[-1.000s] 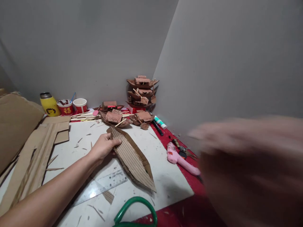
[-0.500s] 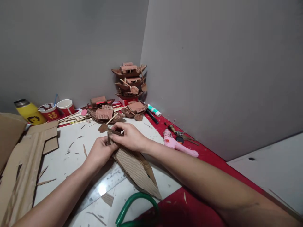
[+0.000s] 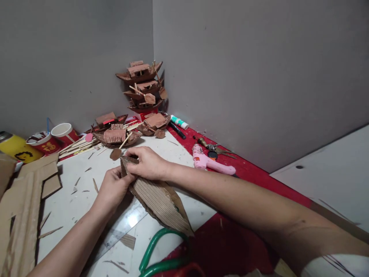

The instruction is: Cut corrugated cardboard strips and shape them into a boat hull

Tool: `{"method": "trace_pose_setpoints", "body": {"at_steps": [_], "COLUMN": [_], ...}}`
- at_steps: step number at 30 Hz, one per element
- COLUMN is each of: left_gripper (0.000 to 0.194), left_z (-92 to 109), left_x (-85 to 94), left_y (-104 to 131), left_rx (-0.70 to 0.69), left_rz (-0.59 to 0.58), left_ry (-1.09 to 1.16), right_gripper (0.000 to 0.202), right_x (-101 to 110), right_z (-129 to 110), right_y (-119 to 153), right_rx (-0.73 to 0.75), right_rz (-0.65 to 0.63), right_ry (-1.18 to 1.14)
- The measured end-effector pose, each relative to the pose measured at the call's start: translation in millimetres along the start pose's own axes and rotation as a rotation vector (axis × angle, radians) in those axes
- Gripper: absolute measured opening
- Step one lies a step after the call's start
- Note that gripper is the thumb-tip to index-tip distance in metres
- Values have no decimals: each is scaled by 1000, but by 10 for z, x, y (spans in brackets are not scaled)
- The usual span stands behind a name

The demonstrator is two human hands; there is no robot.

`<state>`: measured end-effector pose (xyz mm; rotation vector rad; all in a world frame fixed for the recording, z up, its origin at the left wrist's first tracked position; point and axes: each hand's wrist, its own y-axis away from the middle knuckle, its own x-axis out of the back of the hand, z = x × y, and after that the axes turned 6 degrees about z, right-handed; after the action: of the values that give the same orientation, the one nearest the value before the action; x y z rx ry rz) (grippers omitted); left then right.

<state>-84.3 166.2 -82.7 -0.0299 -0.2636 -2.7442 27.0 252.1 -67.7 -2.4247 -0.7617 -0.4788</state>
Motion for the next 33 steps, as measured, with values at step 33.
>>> {"method": "trace_pose_setpoints", "body": {"at_steps": [33], "left_gripper": [23], "left_z": [-10], "left_x": [108], "left_y": [-147], "left_rx": [-184], "left_rz": [315], "left_ry": [197], "right_gripper": [14], "right_x": [577], "right_z": [-701], "right_y": [309], "right_rx": [128], "right_rz": [-170], "right_ry": [68]}}
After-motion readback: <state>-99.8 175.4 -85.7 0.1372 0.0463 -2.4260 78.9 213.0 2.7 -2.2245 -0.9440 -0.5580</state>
